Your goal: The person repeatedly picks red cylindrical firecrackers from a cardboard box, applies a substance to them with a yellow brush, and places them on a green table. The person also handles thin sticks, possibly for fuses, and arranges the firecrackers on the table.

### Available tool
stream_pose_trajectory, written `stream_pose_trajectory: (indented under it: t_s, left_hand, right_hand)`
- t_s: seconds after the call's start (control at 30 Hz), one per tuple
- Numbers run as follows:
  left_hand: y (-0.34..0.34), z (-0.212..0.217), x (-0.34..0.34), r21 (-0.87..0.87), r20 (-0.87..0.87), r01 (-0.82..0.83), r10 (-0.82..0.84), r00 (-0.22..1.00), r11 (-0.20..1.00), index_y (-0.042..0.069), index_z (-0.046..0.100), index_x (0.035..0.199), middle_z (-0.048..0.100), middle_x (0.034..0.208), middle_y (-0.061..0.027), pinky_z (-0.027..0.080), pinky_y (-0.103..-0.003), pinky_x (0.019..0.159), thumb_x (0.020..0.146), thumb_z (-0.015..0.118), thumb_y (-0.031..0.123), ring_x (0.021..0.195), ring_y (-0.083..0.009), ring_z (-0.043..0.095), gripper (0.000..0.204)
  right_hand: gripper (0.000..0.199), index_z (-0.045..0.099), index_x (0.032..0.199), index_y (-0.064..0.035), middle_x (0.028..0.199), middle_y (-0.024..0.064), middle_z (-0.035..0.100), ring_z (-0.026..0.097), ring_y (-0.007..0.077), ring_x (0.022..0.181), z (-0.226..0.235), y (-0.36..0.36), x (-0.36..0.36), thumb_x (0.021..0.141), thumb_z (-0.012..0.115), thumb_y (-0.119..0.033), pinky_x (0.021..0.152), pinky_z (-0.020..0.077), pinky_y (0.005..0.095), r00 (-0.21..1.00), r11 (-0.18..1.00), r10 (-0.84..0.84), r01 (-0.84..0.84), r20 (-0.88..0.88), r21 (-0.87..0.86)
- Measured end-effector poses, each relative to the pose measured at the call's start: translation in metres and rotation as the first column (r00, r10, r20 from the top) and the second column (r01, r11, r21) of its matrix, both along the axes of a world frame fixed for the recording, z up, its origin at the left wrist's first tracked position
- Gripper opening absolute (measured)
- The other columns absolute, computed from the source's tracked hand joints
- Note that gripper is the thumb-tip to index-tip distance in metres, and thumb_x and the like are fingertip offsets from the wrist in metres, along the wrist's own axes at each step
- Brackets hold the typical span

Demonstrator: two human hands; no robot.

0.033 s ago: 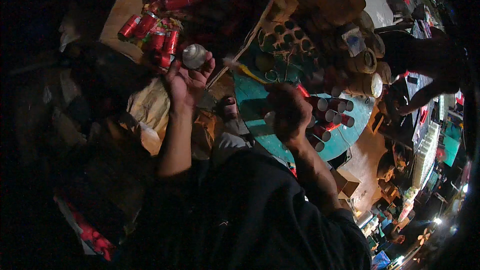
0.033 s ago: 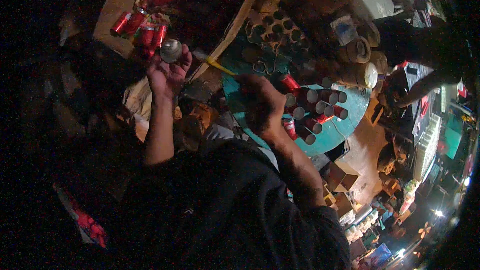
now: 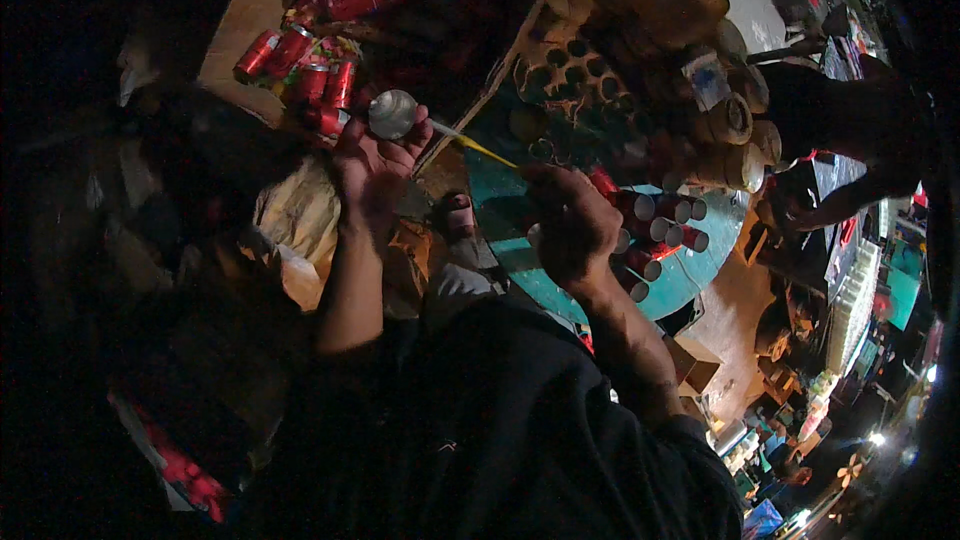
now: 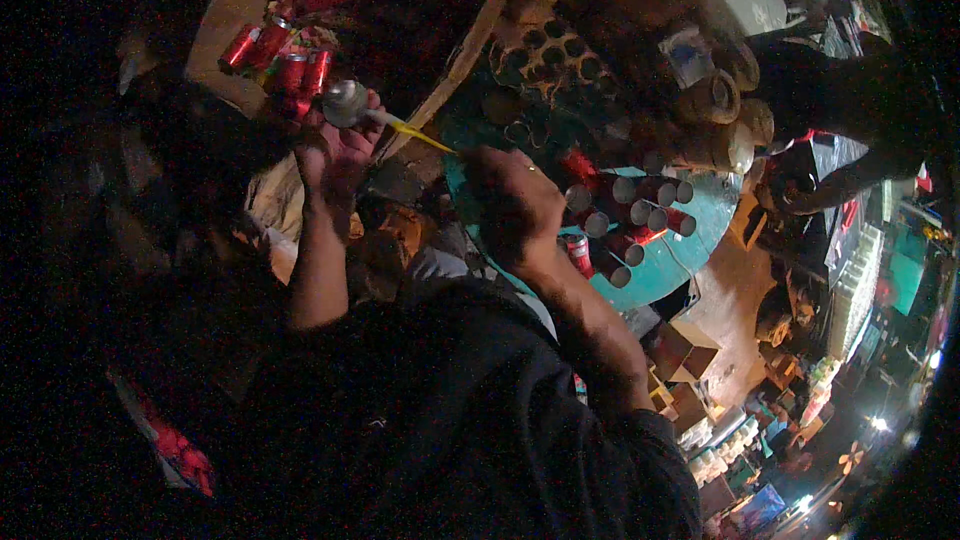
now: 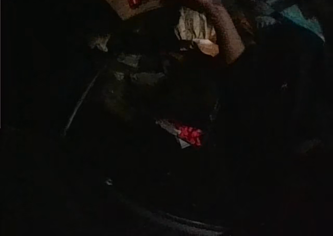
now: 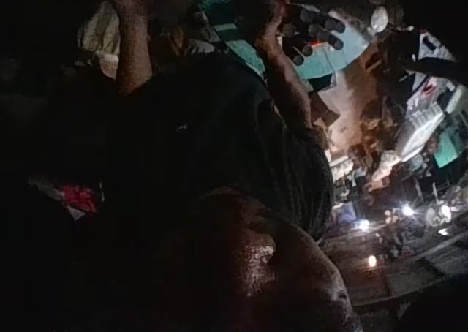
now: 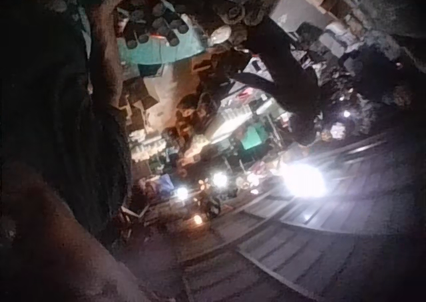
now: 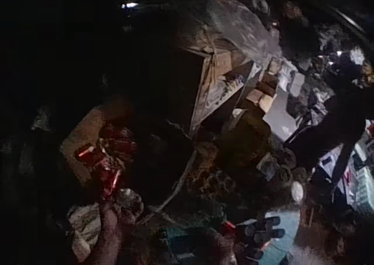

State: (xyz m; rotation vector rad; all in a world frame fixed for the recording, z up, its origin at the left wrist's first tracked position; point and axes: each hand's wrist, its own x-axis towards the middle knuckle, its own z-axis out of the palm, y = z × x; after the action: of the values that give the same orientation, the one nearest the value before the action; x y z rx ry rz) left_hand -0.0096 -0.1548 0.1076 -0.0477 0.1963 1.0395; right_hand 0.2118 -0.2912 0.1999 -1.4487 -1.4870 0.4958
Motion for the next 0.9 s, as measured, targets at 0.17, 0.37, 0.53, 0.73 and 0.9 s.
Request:
stream_pose_trajectory:
  t_s: [0.17,0.37,0.53,0.73,0.9]
  left_hand:
    - [-0.004,-0.018,0.001,-0.358,-0.010,0.116,-0.129,0.992,0.927,-0.002,0.050,0.132,0.056,0.129,-0.0217,0.056,-0.034,0.072,0.093,0.061,0.028,0.091,-0.0221,0.060,0.050]
    - [-0.024,0.007,0.018,0.005,-0.728,0.204,-0.136,0.672,0.979,0.001,0.044,0.139,0.055,0.130,-0.0178,0.052,-0.033,0.086,0.096,0.058,0.027,0.103,-0.0190,0.060,0.052]
    - [-0.029,0.025,0.045,0.250,-0.728,0.061,0.145,0.670,0.966,0.007,0.044,0.139,0.058,0.128,-0.0143,0.046,-0.041,0.101,0.093,0.063,0.021,0.118,-0.0261,0.056,0.052]
    - [-0.026,0.014,0.063,0.294,-0.277,0.080,0.005,0.961,0.952,0.016,0.037,0.145,0.051,0.136,-0.0182,0.040,-0.055,0.106,0.093,0.059,0.019,0.124,-0.0375,0.051,0.057]
    - [-0.027,0.043,0.087,0.099,-0.281,0.098,-0.066,0.957,0.990,0.016,0.036,0.147,0.053,0.132,-0.0178,0.038,-0.058,0.107,0.092,0.061,0.017,0.127,-0.0375,0.049,0.060]
  right_hand:
    - [0.049,0.064,0.114,0.0008,0.110,0.0189,0.064,0.064,0.0313,0.089,0.015,0.025,0.003,0.068,0.071,-0.014,0.077,0.0548,0.0388,0.859,0.941,0.166,-0.284,0.484,0.182]
    - [0.058,0.061,0.119,0.0017,0.115,0.0196,0.063,0.064,0.0329,0.089,-0.001,0.029,-0.001,0.064,0.067,-0.013,0.076,0.0554,0.0417,0.745,0.925,0.157,-0.341,0.649,0.167]
    - [0.026,0.063,0.108,-0.0008,0.097,0.0137,0.068,0.065,0.0223,0.071,-0.052,0.026,-0.003,0.086,0.064,-0.015,0.061,0.0530,0.0356,0.991,0.970,0.113,-0.096,0.064,-0.224]
    - [0.019,0.059,0.100,-0.0010,0.078,0.0049,0.068,0.060,0.0117,0.062,-0.033,0.020,-0.017,0.099,0.058,-0.020,0.055,0.0472,0.0284,0.592,0.826,-0.358,-0.159,-0.722,-0.540]
    - [0.015,0.063,0.101,-0.0016,0.074,0.0076,0.068,0.063,0.0151,0.065,-0.040,0.007,0.002,0.093,0.065,-0.014,0.059,0.0486,0.0293,0.864,0.920,-0.333,0.210,-0.379,-0.330]
